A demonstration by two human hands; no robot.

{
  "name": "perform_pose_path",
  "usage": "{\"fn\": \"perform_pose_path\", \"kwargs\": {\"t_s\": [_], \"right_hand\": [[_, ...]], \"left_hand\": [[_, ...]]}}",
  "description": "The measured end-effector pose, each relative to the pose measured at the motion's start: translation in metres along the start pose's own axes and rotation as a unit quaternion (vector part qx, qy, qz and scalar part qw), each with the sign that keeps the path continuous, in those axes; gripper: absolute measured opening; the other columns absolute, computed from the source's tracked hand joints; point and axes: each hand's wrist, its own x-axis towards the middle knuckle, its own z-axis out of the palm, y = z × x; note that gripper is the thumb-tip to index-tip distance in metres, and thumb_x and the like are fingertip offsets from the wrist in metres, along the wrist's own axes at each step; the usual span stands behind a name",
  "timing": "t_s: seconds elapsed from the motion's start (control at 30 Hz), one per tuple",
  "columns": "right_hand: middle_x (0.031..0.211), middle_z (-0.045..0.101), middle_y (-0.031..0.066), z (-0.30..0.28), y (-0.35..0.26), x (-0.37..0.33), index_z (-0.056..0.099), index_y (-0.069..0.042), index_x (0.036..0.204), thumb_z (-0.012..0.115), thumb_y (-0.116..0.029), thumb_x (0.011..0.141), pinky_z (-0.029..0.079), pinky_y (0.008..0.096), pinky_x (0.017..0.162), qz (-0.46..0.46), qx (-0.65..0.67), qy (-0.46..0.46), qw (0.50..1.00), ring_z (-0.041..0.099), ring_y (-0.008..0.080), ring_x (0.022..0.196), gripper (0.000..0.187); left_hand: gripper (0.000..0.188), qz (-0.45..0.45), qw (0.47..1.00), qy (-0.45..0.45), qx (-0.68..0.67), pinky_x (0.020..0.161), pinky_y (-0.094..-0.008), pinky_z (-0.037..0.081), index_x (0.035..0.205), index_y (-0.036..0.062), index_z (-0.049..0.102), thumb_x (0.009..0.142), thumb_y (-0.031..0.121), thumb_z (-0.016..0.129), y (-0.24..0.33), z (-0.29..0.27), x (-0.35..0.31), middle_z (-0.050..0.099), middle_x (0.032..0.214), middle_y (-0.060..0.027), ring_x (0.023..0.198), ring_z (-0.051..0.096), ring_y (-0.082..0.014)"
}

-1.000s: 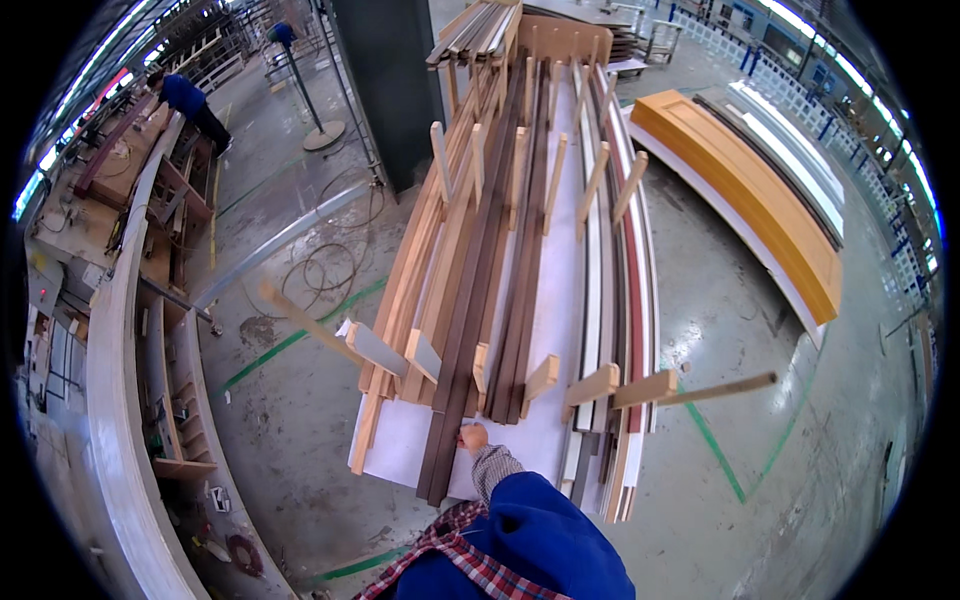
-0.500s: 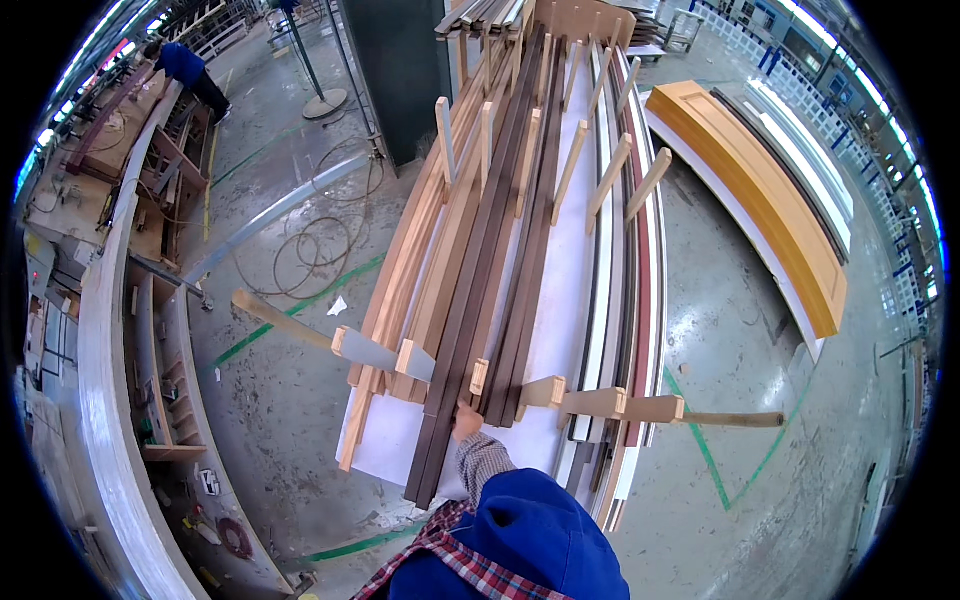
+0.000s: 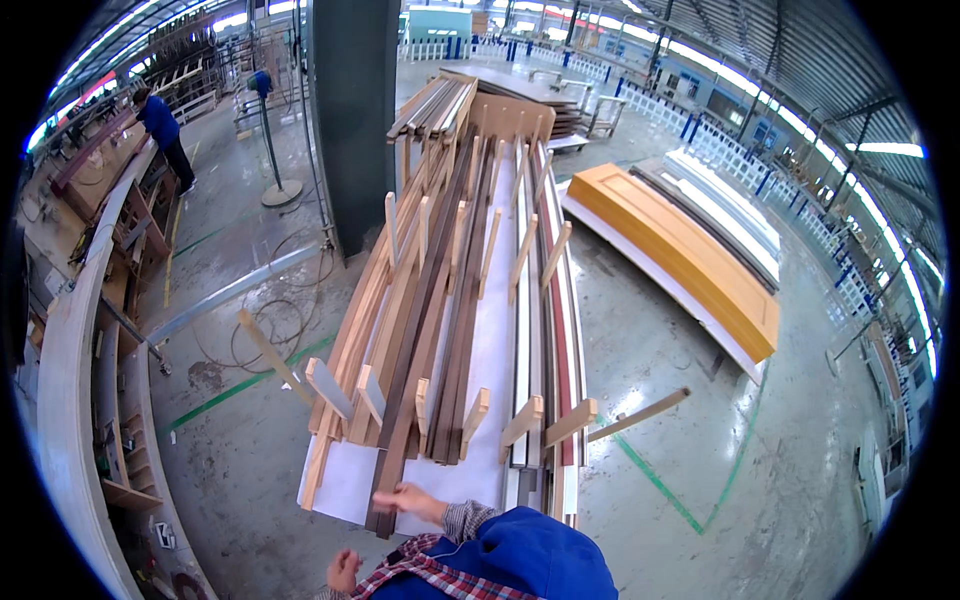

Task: The person assembles wooden panels by applying a brown veneer strip to a large white board using a pneumatic nail gun. They position the strip, secure it with the tool, and then flip the board to repeat the process on the other side. The person also retrieves additional veneer strips from a nearby rack and places them on the board for alignment.

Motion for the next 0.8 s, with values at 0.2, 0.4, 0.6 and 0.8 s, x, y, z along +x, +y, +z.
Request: {"fn": "perform_pose_path", "kwargs": {"t_s": [0.2,0.4,0.6,0.8], "right_hand": [[0.071,0.056,-0.0035,0.060,0.018,-0.065,0.063,0.000,0.093,0.061,-0.028,0.084,0.039,0.0202,0.058,-0.031,-0.155,-0.324,0.933,0.048,0.0048,0.063,0.029],[0.070,0.057,-0.0030,0.062,0.041,-0.060,0.063,0.000,0.096,0.059,-0.020,0.083,0.040,0.0208,0.057,-0.113,-0.239,-0.451,0.853,0.048,0.0058,0.062,0.024],[0.078,0.061,0.0128,-0.020,0.017,-0.010,0.058,0.000,0.086,0.051,-0.016,0.077,0.049,0.0362,0.072,-0.013,0.221,-0.012,0.975,0.059,0.0252,0.071,0.019],[0.087,0.057,0.0063,-0.023,-0.058,0.024,0.048,-0.007,0.104,0.054,-0.032,0.076,0.049,0.0331,0.067,-0.115,0.115,0.069,0.984,0.054,0.0188,0.078,0.037]], "left_hand": [[0.043,0.094,0.991,-0.089,0.027,0.065,-0.0287,0.049,0.096,-0.0038,0.062,0.081,0.037,0.063,0.070,0.007,0.005,0.065,0.081,-0.0094,0.073,0.061,-0.0159],[0.067,0.042,0.951,-0.145,0.271,0.074,-0.0359,0.050,0.098,0.0027,0.062,0.070,0.064,0.058,0.053,-0.037,-0.055,0.065,0.087,-0.0179,0.085,0.063,-0.0288],[0.055,0.032,0.965,-0.141,0.218,0.068,-0.0385,0.047,0.096,0.0058,0.064,0.075,0.057,0.058,0.034,-0.105,-0.172,0.064,0.083,-0.0187,0.080,0.062,-0.0305],[0.046,-0.015,0.971,-0.017,0.238,0.059,-0.0397,0.046,0.076,0.0033,0.063,0.071,0.048,0.067,0.032,-0.155,-0.292,0.062,0.069,-0.0153,0.069,0.062,-0.0299]]}}
